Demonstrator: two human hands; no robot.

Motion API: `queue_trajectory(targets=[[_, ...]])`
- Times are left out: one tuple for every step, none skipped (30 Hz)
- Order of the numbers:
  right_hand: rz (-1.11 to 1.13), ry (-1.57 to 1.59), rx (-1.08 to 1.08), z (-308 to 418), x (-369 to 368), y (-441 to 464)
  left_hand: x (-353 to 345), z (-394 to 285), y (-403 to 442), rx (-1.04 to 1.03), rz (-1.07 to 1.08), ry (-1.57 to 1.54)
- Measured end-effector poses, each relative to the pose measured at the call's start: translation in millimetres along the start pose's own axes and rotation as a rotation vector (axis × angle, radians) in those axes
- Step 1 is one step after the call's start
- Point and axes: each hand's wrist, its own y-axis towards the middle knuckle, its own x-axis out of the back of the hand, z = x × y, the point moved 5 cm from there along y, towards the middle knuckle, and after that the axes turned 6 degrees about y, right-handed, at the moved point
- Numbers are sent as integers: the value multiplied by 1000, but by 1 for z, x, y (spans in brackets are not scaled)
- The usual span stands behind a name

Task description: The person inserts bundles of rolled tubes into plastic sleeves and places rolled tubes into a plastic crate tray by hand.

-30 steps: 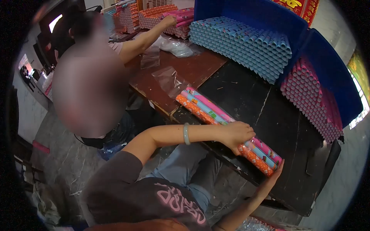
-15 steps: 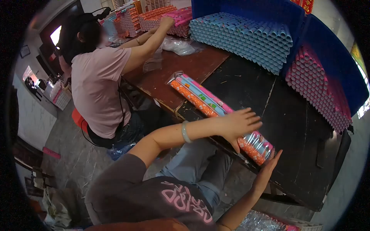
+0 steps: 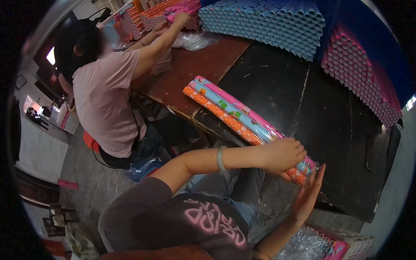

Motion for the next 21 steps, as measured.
queue_trajectory(targets=[[72, 125, 15, 8, 13, -7, -1, -11, 6, -15, 8, -4], [-17, 25, 116, 16, 26, -16, -5, -21, 13, -38, 12, -8], [-44, 5, 126, 20, 37, -21, -8, -27, 17, -62, 5, -33], [-40, -74, 105, 22, 48, -26, -13, -31, 20, -68, 27, -13], [-50, -159, 83, 27, 58, -33, -14, -37, 24, -84, 46, -3], [-207, -126, 63, 26, 68, -38, -12, -36, 25, -75, 22, -62], [-209, -128, 87, 26, 73, -41, -12, -36, 26, -69, 33, -58], [-213, -132, 107, 26, 77, -43, -11, -36, 26, -60, 46, -58], [-255, -108, 109, 21, 90, -46, -13, -35, 27, -62, 56, -46], [-213, -83, 107, 16, 95, -47, -15, -35, 26, -59, 67, -29], [-163, -57, 102, 13, 97, -48, -14, -38, 26, -96, 60, -52], [-248, -10, 8, 18, 89, -48, -12, -38, 25, -84, 55, -19], [-266, -21, 21, 18, 91, -48, -11, -36, 25, -63, 48, 21], [-179, 24, 47, 15, 91, -45, -11, -36, 25, -68, 40, 23], [-87, 69, 66, 12, 90, -43, -11, -37, 25, -74, 35, 17], [-113, -163, 86, 12, 92, -43, -12, -37, 25, -71, 42, 25], [-115, -167, 89, 14, 94, -44, -12, -36, 25, -69, 50, 35], [-80, -335, 28, 17, 91, -45, -12, -37, 24, -75, 47, 33], [-46, -502, -35, 18, 86, -46, -12, -37, 24, -73, 33, 39], [-203, -516, 22, 30, 90, -47, -12, -37, 23, -70, 20, 45], [-249, -385, 110, 40, 103, -49, -12, -37, 24, -72, 19, 45]])
